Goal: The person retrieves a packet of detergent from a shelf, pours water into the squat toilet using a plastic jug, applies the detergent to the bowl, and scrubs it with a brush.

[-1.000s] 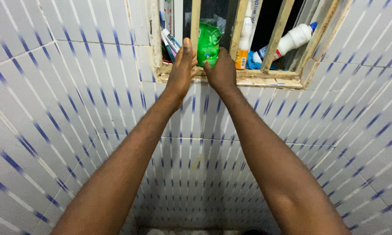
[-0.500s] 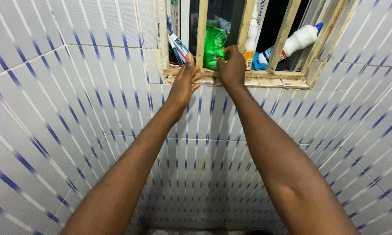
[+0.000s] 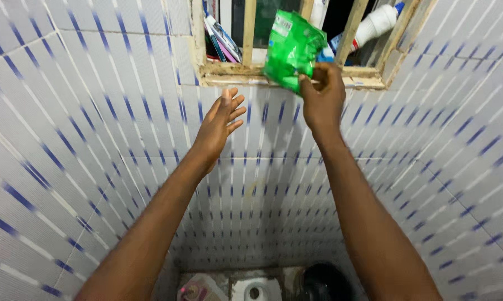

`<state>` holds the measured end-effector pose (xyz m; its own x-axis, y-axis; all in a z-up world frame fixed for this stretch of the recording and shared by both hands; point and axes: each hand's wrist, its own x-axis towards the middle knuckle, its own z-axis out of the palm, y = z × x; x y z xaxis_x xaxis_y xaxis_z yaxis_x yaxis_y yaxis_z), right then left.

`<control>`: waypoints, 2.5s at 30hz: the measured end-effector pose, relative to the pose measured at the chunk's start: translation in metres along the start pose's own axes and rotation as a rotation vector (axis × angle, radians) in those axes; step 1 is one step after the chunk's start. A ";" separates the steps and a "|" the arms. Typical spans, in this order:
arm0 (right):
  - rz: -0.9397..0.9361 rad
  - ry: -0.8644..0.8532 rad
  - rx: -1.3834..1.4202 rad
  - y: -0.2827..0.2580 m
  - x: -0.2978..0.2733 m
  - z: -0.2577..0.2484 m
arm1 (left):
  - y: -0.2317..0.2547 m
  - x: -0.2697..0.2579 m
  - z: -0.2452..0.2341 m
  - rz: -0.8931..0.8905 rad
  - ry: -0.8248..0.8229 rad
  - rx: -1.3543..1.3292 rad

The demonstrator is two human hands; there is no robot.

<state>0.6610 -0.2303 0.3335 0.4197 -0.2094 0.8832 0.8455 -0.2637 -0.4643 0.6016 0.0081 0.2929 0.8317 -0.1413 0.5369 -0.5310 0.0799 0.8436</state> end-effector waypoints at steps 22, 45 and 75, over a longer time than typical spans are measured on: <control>0.710 -0.232 0.148 -0.055 -0.314 -0.048 | -0.173 -0.204 -0.019 -0.220 -0.153 -0.238; 0.811 -0.365 0.144 -0.078 -0.390 -0.061 | -0.181 -0.292 -0.023 -0.370 -0.142 -0.047; 0.835 -0.728 -0.067 -0.057 -0.474 -0.158 | -0.207 -0.420 0.090 -0.451 0.086 -0.022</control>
<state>0.3618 -0.2644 -0.0695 0.9615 0.2524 0.1086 0.1959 -0.3529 -0.9149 0.3478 -0.0374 -0.1073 0.9898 -0.0845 0.1143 -0.1103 0.0507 0.9926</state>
